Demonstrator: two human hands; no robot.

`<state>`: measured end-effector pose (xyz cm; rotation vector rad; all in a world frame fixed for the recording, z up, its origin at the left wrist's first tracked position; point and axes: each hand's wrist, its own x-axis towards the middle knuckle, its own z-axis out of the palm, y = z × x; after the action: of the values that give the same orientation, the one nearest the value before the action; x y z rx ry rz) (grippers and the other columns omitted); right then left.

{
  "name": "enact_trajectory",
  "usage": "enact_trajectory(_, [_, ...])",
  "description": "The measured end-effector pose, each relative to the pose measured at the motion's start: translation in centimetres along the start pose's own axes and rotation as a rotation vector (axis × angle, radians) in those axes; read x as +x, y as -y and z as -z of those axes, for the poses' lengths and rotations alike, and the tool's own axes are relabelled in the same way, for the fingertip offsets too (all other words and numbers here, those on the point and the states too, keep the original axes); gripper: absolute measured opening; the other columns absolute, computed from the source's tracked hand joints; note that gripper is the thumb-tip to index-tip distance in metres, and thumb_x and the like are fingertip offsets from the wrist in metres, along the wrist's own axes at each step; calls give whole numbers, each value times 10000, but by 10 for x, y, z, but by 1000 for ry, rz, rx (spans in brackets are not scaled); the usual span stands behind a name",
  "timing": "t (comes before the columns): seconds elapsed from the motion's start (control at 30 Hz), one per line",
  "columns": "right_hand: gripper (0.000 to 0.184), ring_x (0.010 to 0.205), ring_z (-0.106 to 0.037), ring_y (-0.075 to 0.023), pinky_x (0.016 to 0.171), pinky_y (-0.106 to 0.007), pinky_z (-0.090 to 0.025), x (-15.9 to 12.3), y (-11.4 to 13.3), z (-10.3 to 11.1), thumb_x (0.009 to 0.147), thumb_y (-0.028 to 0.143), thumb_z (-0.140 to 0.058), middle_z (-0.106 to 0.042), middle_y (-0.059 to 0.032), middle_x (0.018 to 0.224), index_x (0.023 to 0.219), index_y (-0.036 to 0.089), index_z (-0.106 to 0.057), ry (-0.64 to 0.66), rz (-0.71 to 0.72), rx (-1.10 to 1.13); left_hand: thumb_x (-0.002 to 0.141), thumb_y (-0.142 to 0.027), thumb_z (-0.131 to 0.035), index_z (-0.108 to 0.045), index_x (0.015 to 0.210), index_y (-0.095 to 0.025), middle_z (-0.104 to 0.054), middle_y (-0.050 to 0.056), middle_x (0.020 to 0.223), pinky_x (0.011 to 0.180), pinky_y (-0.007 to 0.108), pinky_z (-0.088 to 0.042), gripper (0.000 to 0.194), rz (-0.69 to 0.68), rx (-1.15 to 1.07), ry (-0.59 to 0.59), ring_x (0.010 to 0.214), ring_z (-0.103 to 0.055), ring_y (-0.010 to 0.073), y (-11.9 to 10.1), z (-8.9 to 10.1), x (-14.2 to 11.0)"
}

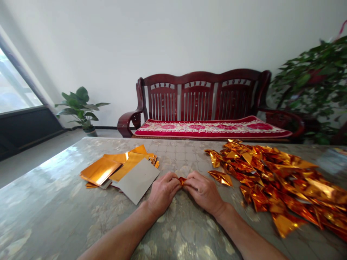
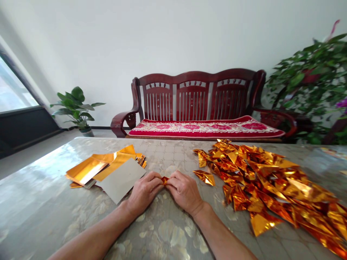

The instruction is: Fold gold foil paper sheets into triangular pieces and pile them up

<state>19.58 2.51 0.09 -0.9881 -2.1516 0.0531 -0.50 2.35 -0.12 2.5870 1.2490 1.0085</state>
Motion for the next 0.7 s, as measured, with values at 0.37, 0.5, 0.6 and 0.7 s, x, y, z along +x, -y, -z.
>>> enact_trajectory(0.37, [93, 775, -621, -136, 700, -240, -472, 0, 0, 1, 898, 193, -624, -659, -19, 867, 883, 229, -708, -6, -4, -11, 980, -291, -498, -696, 876, -237, -650, 16, 942, 809, 236, -483, 230, 36, 15, -17, 852, -619, 131, -4, 4, 2])
enact_trajectory(0.5, [130, 766, -623, -133, 686, -231, -470, 1, 2, -1, 893, 155, -589, -662, -22, 856, 867, 224, -695, -62, -23, 27, 981, -266, -493, -693, 874, -226, -648, 18, 943, 818, 232, -483, 230, 54, -45, -24, 856, -616, 127, -5, 4, 3])
enact_trajectory(0.6, [140, 771, -626, -136, 694, -231, -475, 2, 3, -2, 879, 136, -581, -663, -26, 851, 848, 221, -687, -91, -40, 52, 974, -260, -507, -692, 865, -222, -649, 18, 936, 810, 227, -487, 218, 65, -76, -36, 847, -619, 124, -6, 4, 4])
enact_trajectory(0.7, [146, 763, -622, -140, 693, -236, -477, 2, 4, -3, 864, 120, -577, -657, -26, 837, 836, 218, -683, -109, -43, 63, 970, -262, -516, -692, 859, -225, -652, 18, 925, 805, 226, -492, 212, 71, -90, -41, 843, -625, 125, -7, 3, 4])
